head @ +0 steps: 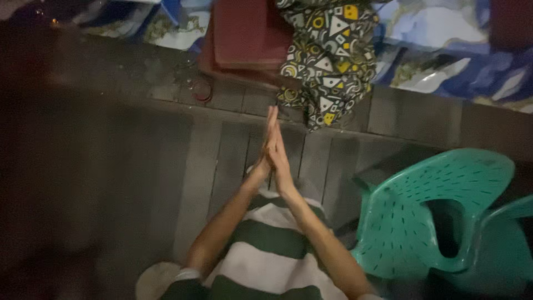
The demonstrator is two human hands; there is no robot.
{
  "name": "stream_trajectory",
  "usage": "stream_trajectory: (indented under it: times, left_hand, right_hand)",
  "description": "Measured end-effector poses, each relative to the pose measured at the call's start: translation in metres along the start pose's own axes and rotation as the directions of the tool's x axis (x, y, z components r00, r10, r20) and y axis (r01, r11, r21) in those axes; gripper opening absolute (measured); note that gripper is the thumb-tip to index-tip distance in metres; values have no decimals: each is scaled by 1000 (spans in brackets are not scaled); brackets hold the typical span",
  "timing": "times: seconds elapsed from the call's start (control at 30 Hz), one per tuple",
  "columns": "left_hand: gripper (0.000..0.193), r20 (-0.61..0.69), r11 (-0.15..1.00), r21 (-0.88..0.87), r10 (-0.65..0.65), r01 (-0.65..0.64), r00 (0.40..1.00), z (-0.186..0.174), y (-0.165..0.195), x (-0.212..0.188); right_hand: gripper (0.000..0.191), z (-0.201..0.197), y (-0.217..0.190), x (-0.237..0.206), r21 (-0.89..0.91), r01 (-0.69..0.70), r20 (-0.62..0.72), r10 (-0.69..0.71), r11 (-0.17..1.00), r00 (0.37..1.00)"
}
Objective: The person wipes a large glossy panel with a dark cloth, sprays it with a white bottle, and continues wiping across the surface. They then pick up two clear glasses and place them on the panel.
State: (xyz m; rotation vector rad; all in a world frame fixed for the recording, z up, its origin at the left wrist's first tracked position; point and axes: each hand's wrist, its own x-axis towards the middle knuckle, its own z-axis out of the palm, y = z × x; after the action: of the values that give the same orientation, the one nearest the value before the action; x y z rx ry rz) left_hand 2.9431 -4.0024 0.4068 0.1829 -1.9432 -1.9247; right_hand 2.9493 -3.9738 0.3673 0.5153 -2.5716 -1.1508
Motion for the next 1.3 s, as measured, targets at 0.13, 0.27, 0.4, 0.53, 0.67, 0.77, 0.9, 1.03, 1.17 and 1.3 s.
stream_trajectory:
  times: [0.13, 0.27, 0.4, 0.53, 0.67, 0.77, 0.9, 1.03, 1.17, 1.3]
  left_hand:
    - [88, 16, 906, -384, -189, 180, 982, -8, -17, 26]
    - [84, 93, 637, -490, -641, 595, 762, 8, -36, 35]
    - [79, 104, 730, -317, -608, 605, 787, 5, -64, 65]
    - [63, 23, 813, -204, -553, 545, 833, -21, -76, 116]
    - [49, -119, 882, -53, -471, 468, 874, -42, -73, 160]
    - [38, -194, 900, 82, -407, 428, 893, -48, -67, 186]
    - [34, -236, 857, 44, -491, 514, 838, -52, -73, 206]
    - [32, -224, 877, -11, -471, 481, 853, -52, -92, 213]
    - [34, -69, 766, -156, -638, 623, 767, -46, -110, 217]
    - [34, 191, 671, -366, -624, 645, 758, -33, -119, 233]
  right_hand:
    - [72, 51, 2, 20, 956, -25, -45, -233, -291, 971]
    - [65, 94, 11, 43, 871, 3, -110, -191, -491, 975]
    - [59, 112, 9, 100, 903, -17, -68, -182, -429, 981]
    - [39, 121, -2, 172, 887, 285, -303, 8, -363, 953]
    - [33, 121, -7, 222, 955, 112, -134, -63, -273, 989]
    - [28, 117, -8, 245, 871, 164, -174, 20, -464, 984]
    - [20, 116, -10, 261, 807, 209, -236, 23, -552, 972]
    - [22, 126, -14, 266, 787, 128, -203, -58, -604, 977]
    - [27, 138, -12, 264, 868, 73, -62, 39, -491, 997]
    - [11, 147, 3, 263, 832, 165, -37, 244, -530, 969]
